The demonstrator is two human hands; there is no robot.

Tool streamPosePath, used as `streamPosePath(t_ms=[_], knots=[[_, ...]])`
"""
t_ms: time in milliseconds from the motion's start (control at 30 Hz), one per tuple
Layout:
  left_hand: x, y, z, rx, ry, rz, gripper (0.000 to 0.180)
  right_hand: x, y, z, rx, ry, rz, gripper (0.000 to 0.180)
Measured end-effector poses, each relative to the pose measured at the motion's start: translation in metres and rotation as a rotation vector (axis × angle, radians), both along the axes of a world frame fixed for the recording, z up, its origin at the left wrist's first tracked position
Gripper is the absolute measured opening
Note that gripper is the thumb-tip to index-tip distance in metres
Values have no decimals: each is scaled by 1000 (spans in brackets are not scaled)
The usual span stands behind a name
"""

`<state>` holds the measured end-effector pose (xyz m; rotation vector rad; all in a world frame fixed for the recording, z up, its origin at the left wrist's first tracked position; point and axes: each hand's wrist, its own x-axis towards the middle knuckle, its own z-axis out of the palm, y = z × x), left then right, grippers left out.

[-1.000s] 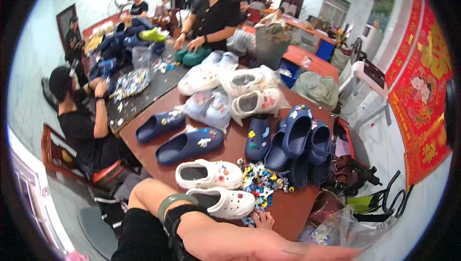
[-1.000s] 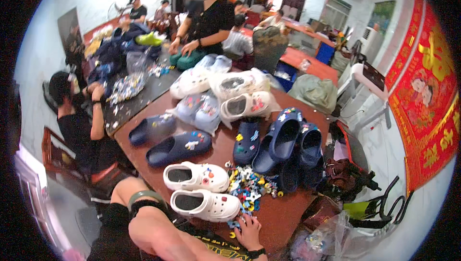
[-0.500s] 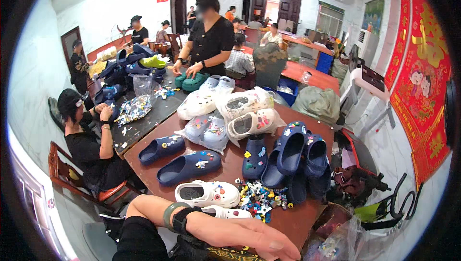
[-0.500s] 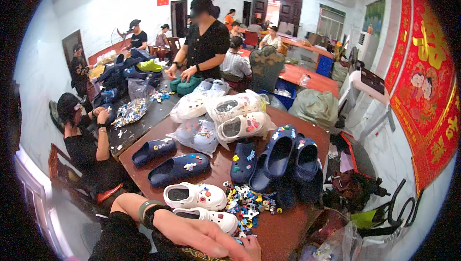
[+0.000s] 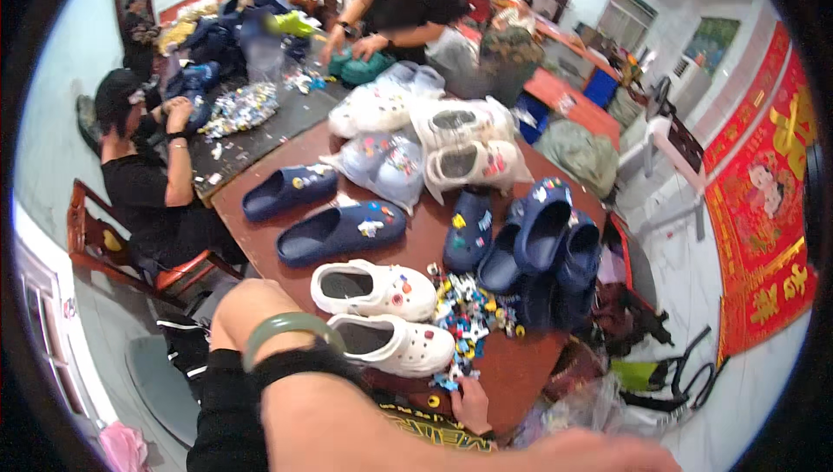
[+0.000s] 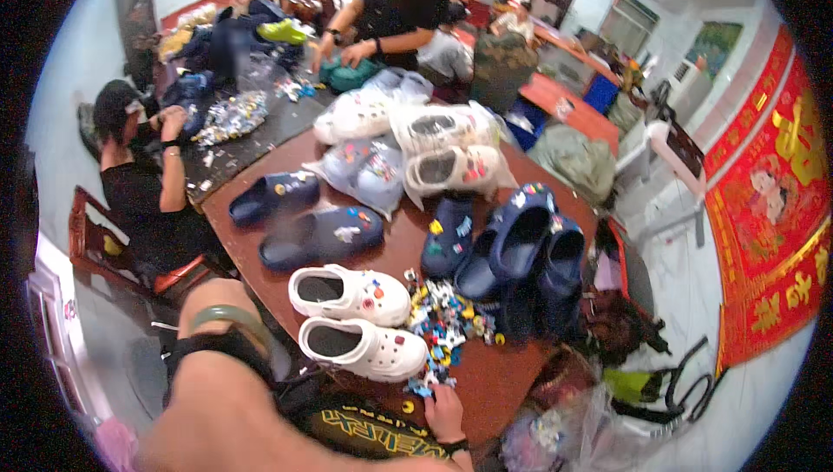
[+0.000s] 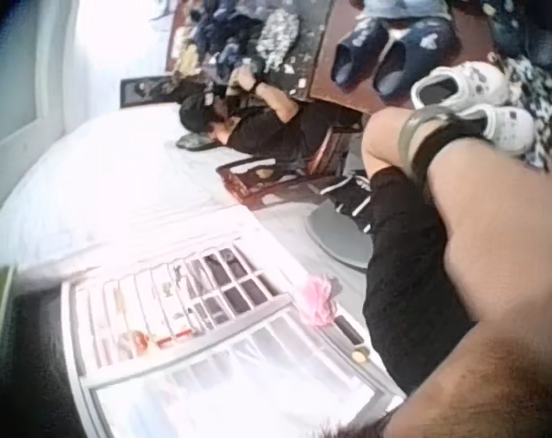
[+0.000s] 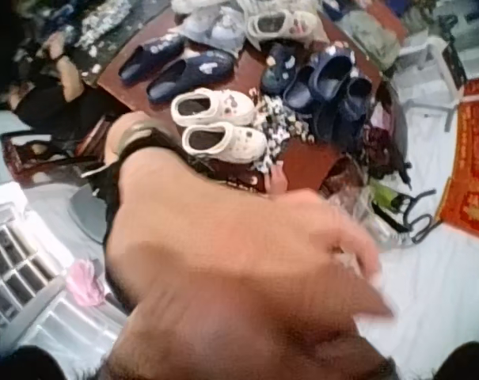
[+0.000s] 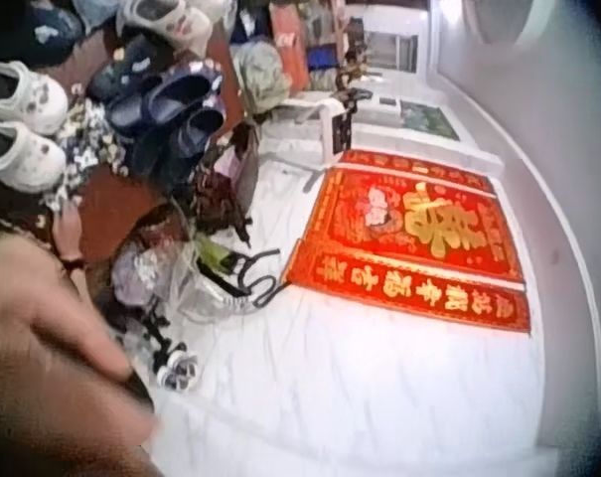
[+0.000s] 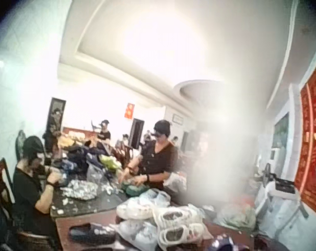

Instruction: Attaching charms and decorations to clogs at a manufacturing station.

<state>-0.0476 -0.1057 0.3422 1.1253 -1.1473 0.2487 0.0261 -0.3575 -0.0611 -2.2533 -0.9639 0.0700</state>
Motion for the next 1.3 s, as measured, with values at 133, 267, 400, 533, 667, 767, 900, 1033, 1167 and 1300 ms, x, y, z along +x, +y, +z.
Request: streamPosePath(t_ms=[133, 267, 400, 533, 667, 767, 900, 1033, 1167, 1300], knots=[[-19, 1, -15, 51, 201, -198, 48, 0, -6, 10, 5, 15, -129, 18], [-32, 13, -29, -49, 143, -306, 45, -5, 12, 38, 58, 115, -172, 15], [-35, 14, -38, -148, 85, -275, 43, -8, 15, 86, 175, 237, -308, 15], [0, 23, -30, -202, -2, -186, 41, -8, -8, 125, 129, -44, -280, 13], [-4, 3, -43, -205, -100, -67, 39, -13, -16, 186, 58, -95, -108, 20], [0, -18, -56, -216, -179, -47, 38, 11, -52, 189, -14, -592, 419, 25], [11, 7, -62, 98, 23, -244, 33, -7, -16, 179, 545, 182, -214, 23], [11, 51, -130, 529, 323, -26, 34, 18, 6, 180, 437, 390, -319, 15], [-10, 83, -224, 912, 473, 620, 30, 28, 15, 145, 363, 296, -269, 17], [-20, 79, -299, 961, 621, 826, 27, 32, 25, 113, 253, 290, -286, 18]])
